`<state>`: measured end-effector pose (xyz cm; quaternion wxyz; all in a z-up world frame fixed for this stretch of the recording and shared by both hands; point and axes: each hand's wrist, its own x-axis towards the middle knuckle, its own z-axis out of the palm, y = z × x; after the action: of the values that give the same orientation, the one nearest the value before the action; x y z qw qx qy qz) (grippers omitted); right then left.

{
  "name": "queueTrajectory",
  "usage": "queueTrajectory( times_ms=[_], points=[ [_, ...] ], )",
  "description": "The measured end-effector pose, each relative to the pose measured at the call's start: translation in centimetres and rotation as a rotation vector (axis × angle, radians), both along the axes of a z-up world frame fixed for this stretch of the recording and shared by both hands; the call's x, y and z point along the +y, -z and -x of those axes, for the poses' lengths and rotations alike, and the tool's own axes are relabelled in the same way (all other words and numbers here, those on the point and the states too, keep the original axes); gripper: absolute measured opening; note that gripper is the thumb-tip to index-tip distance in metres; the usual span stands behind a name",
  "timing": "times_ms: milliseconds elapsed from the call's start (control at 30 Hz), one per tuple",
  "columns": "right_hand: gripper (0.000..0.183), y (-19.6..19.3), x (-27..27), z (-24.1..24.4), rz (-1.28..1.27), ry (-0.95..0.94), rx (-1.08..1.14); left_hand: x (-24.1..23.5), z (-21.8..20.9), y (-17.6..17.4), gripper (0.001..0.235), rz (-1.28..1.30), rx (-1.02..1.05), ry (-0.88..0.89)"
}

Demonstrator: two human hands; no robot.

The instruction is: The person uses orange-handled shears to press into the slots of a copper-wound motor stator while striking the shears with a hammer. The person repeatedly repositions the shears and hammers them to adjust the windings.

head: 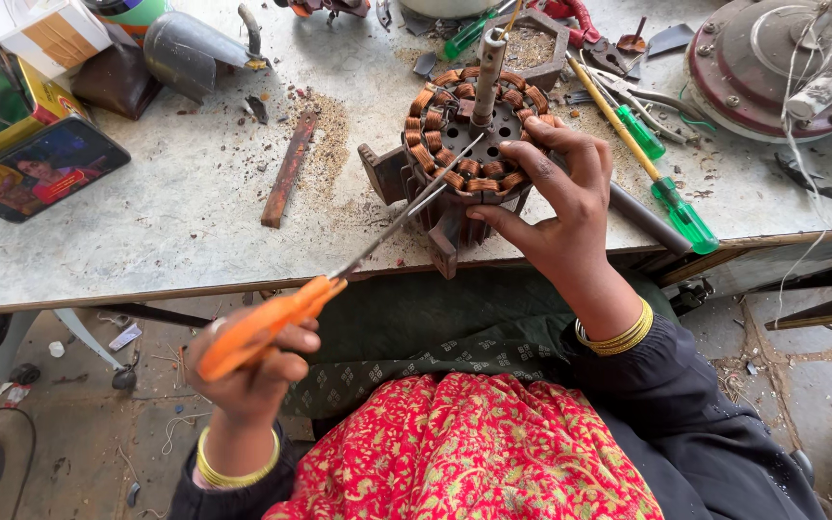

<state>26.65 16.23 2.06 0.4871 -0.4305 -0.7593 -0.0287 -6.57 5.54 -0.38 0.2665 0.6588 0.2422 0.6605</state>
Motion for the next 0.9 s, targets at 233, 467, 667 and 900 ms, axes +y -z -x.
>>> queueTrajectory(
  times_ms=[233, 467, 667, 900],
  points=[
    [0.065, -0.4, -0.2, 0.3, -0.006, 0.040, -0.028, 3.4, 1.4, -3.3, 0.055, -0.228, 0.096, -0.144],
    [0.064, -0.6, -0.3, 0.4, 0.008, 0.043, -0.018, 2.3, -0.5, -1.1, 0.040, -0.192, -0.060, -0.356],
    [0.064, -0.6, -0.5, 0.5, 0.023, 0.063, -0.041, -2.2, -3.7, 0.5, 0.022, 0.103, -0.461, -0.153],
    [0.063, -0.5, -0.4, 0.5, 0.027, 0.061, -0.041, -2.5, -6.2, 2.2, 0.033, 0.118, -0.499, -0.137]
  ],
)
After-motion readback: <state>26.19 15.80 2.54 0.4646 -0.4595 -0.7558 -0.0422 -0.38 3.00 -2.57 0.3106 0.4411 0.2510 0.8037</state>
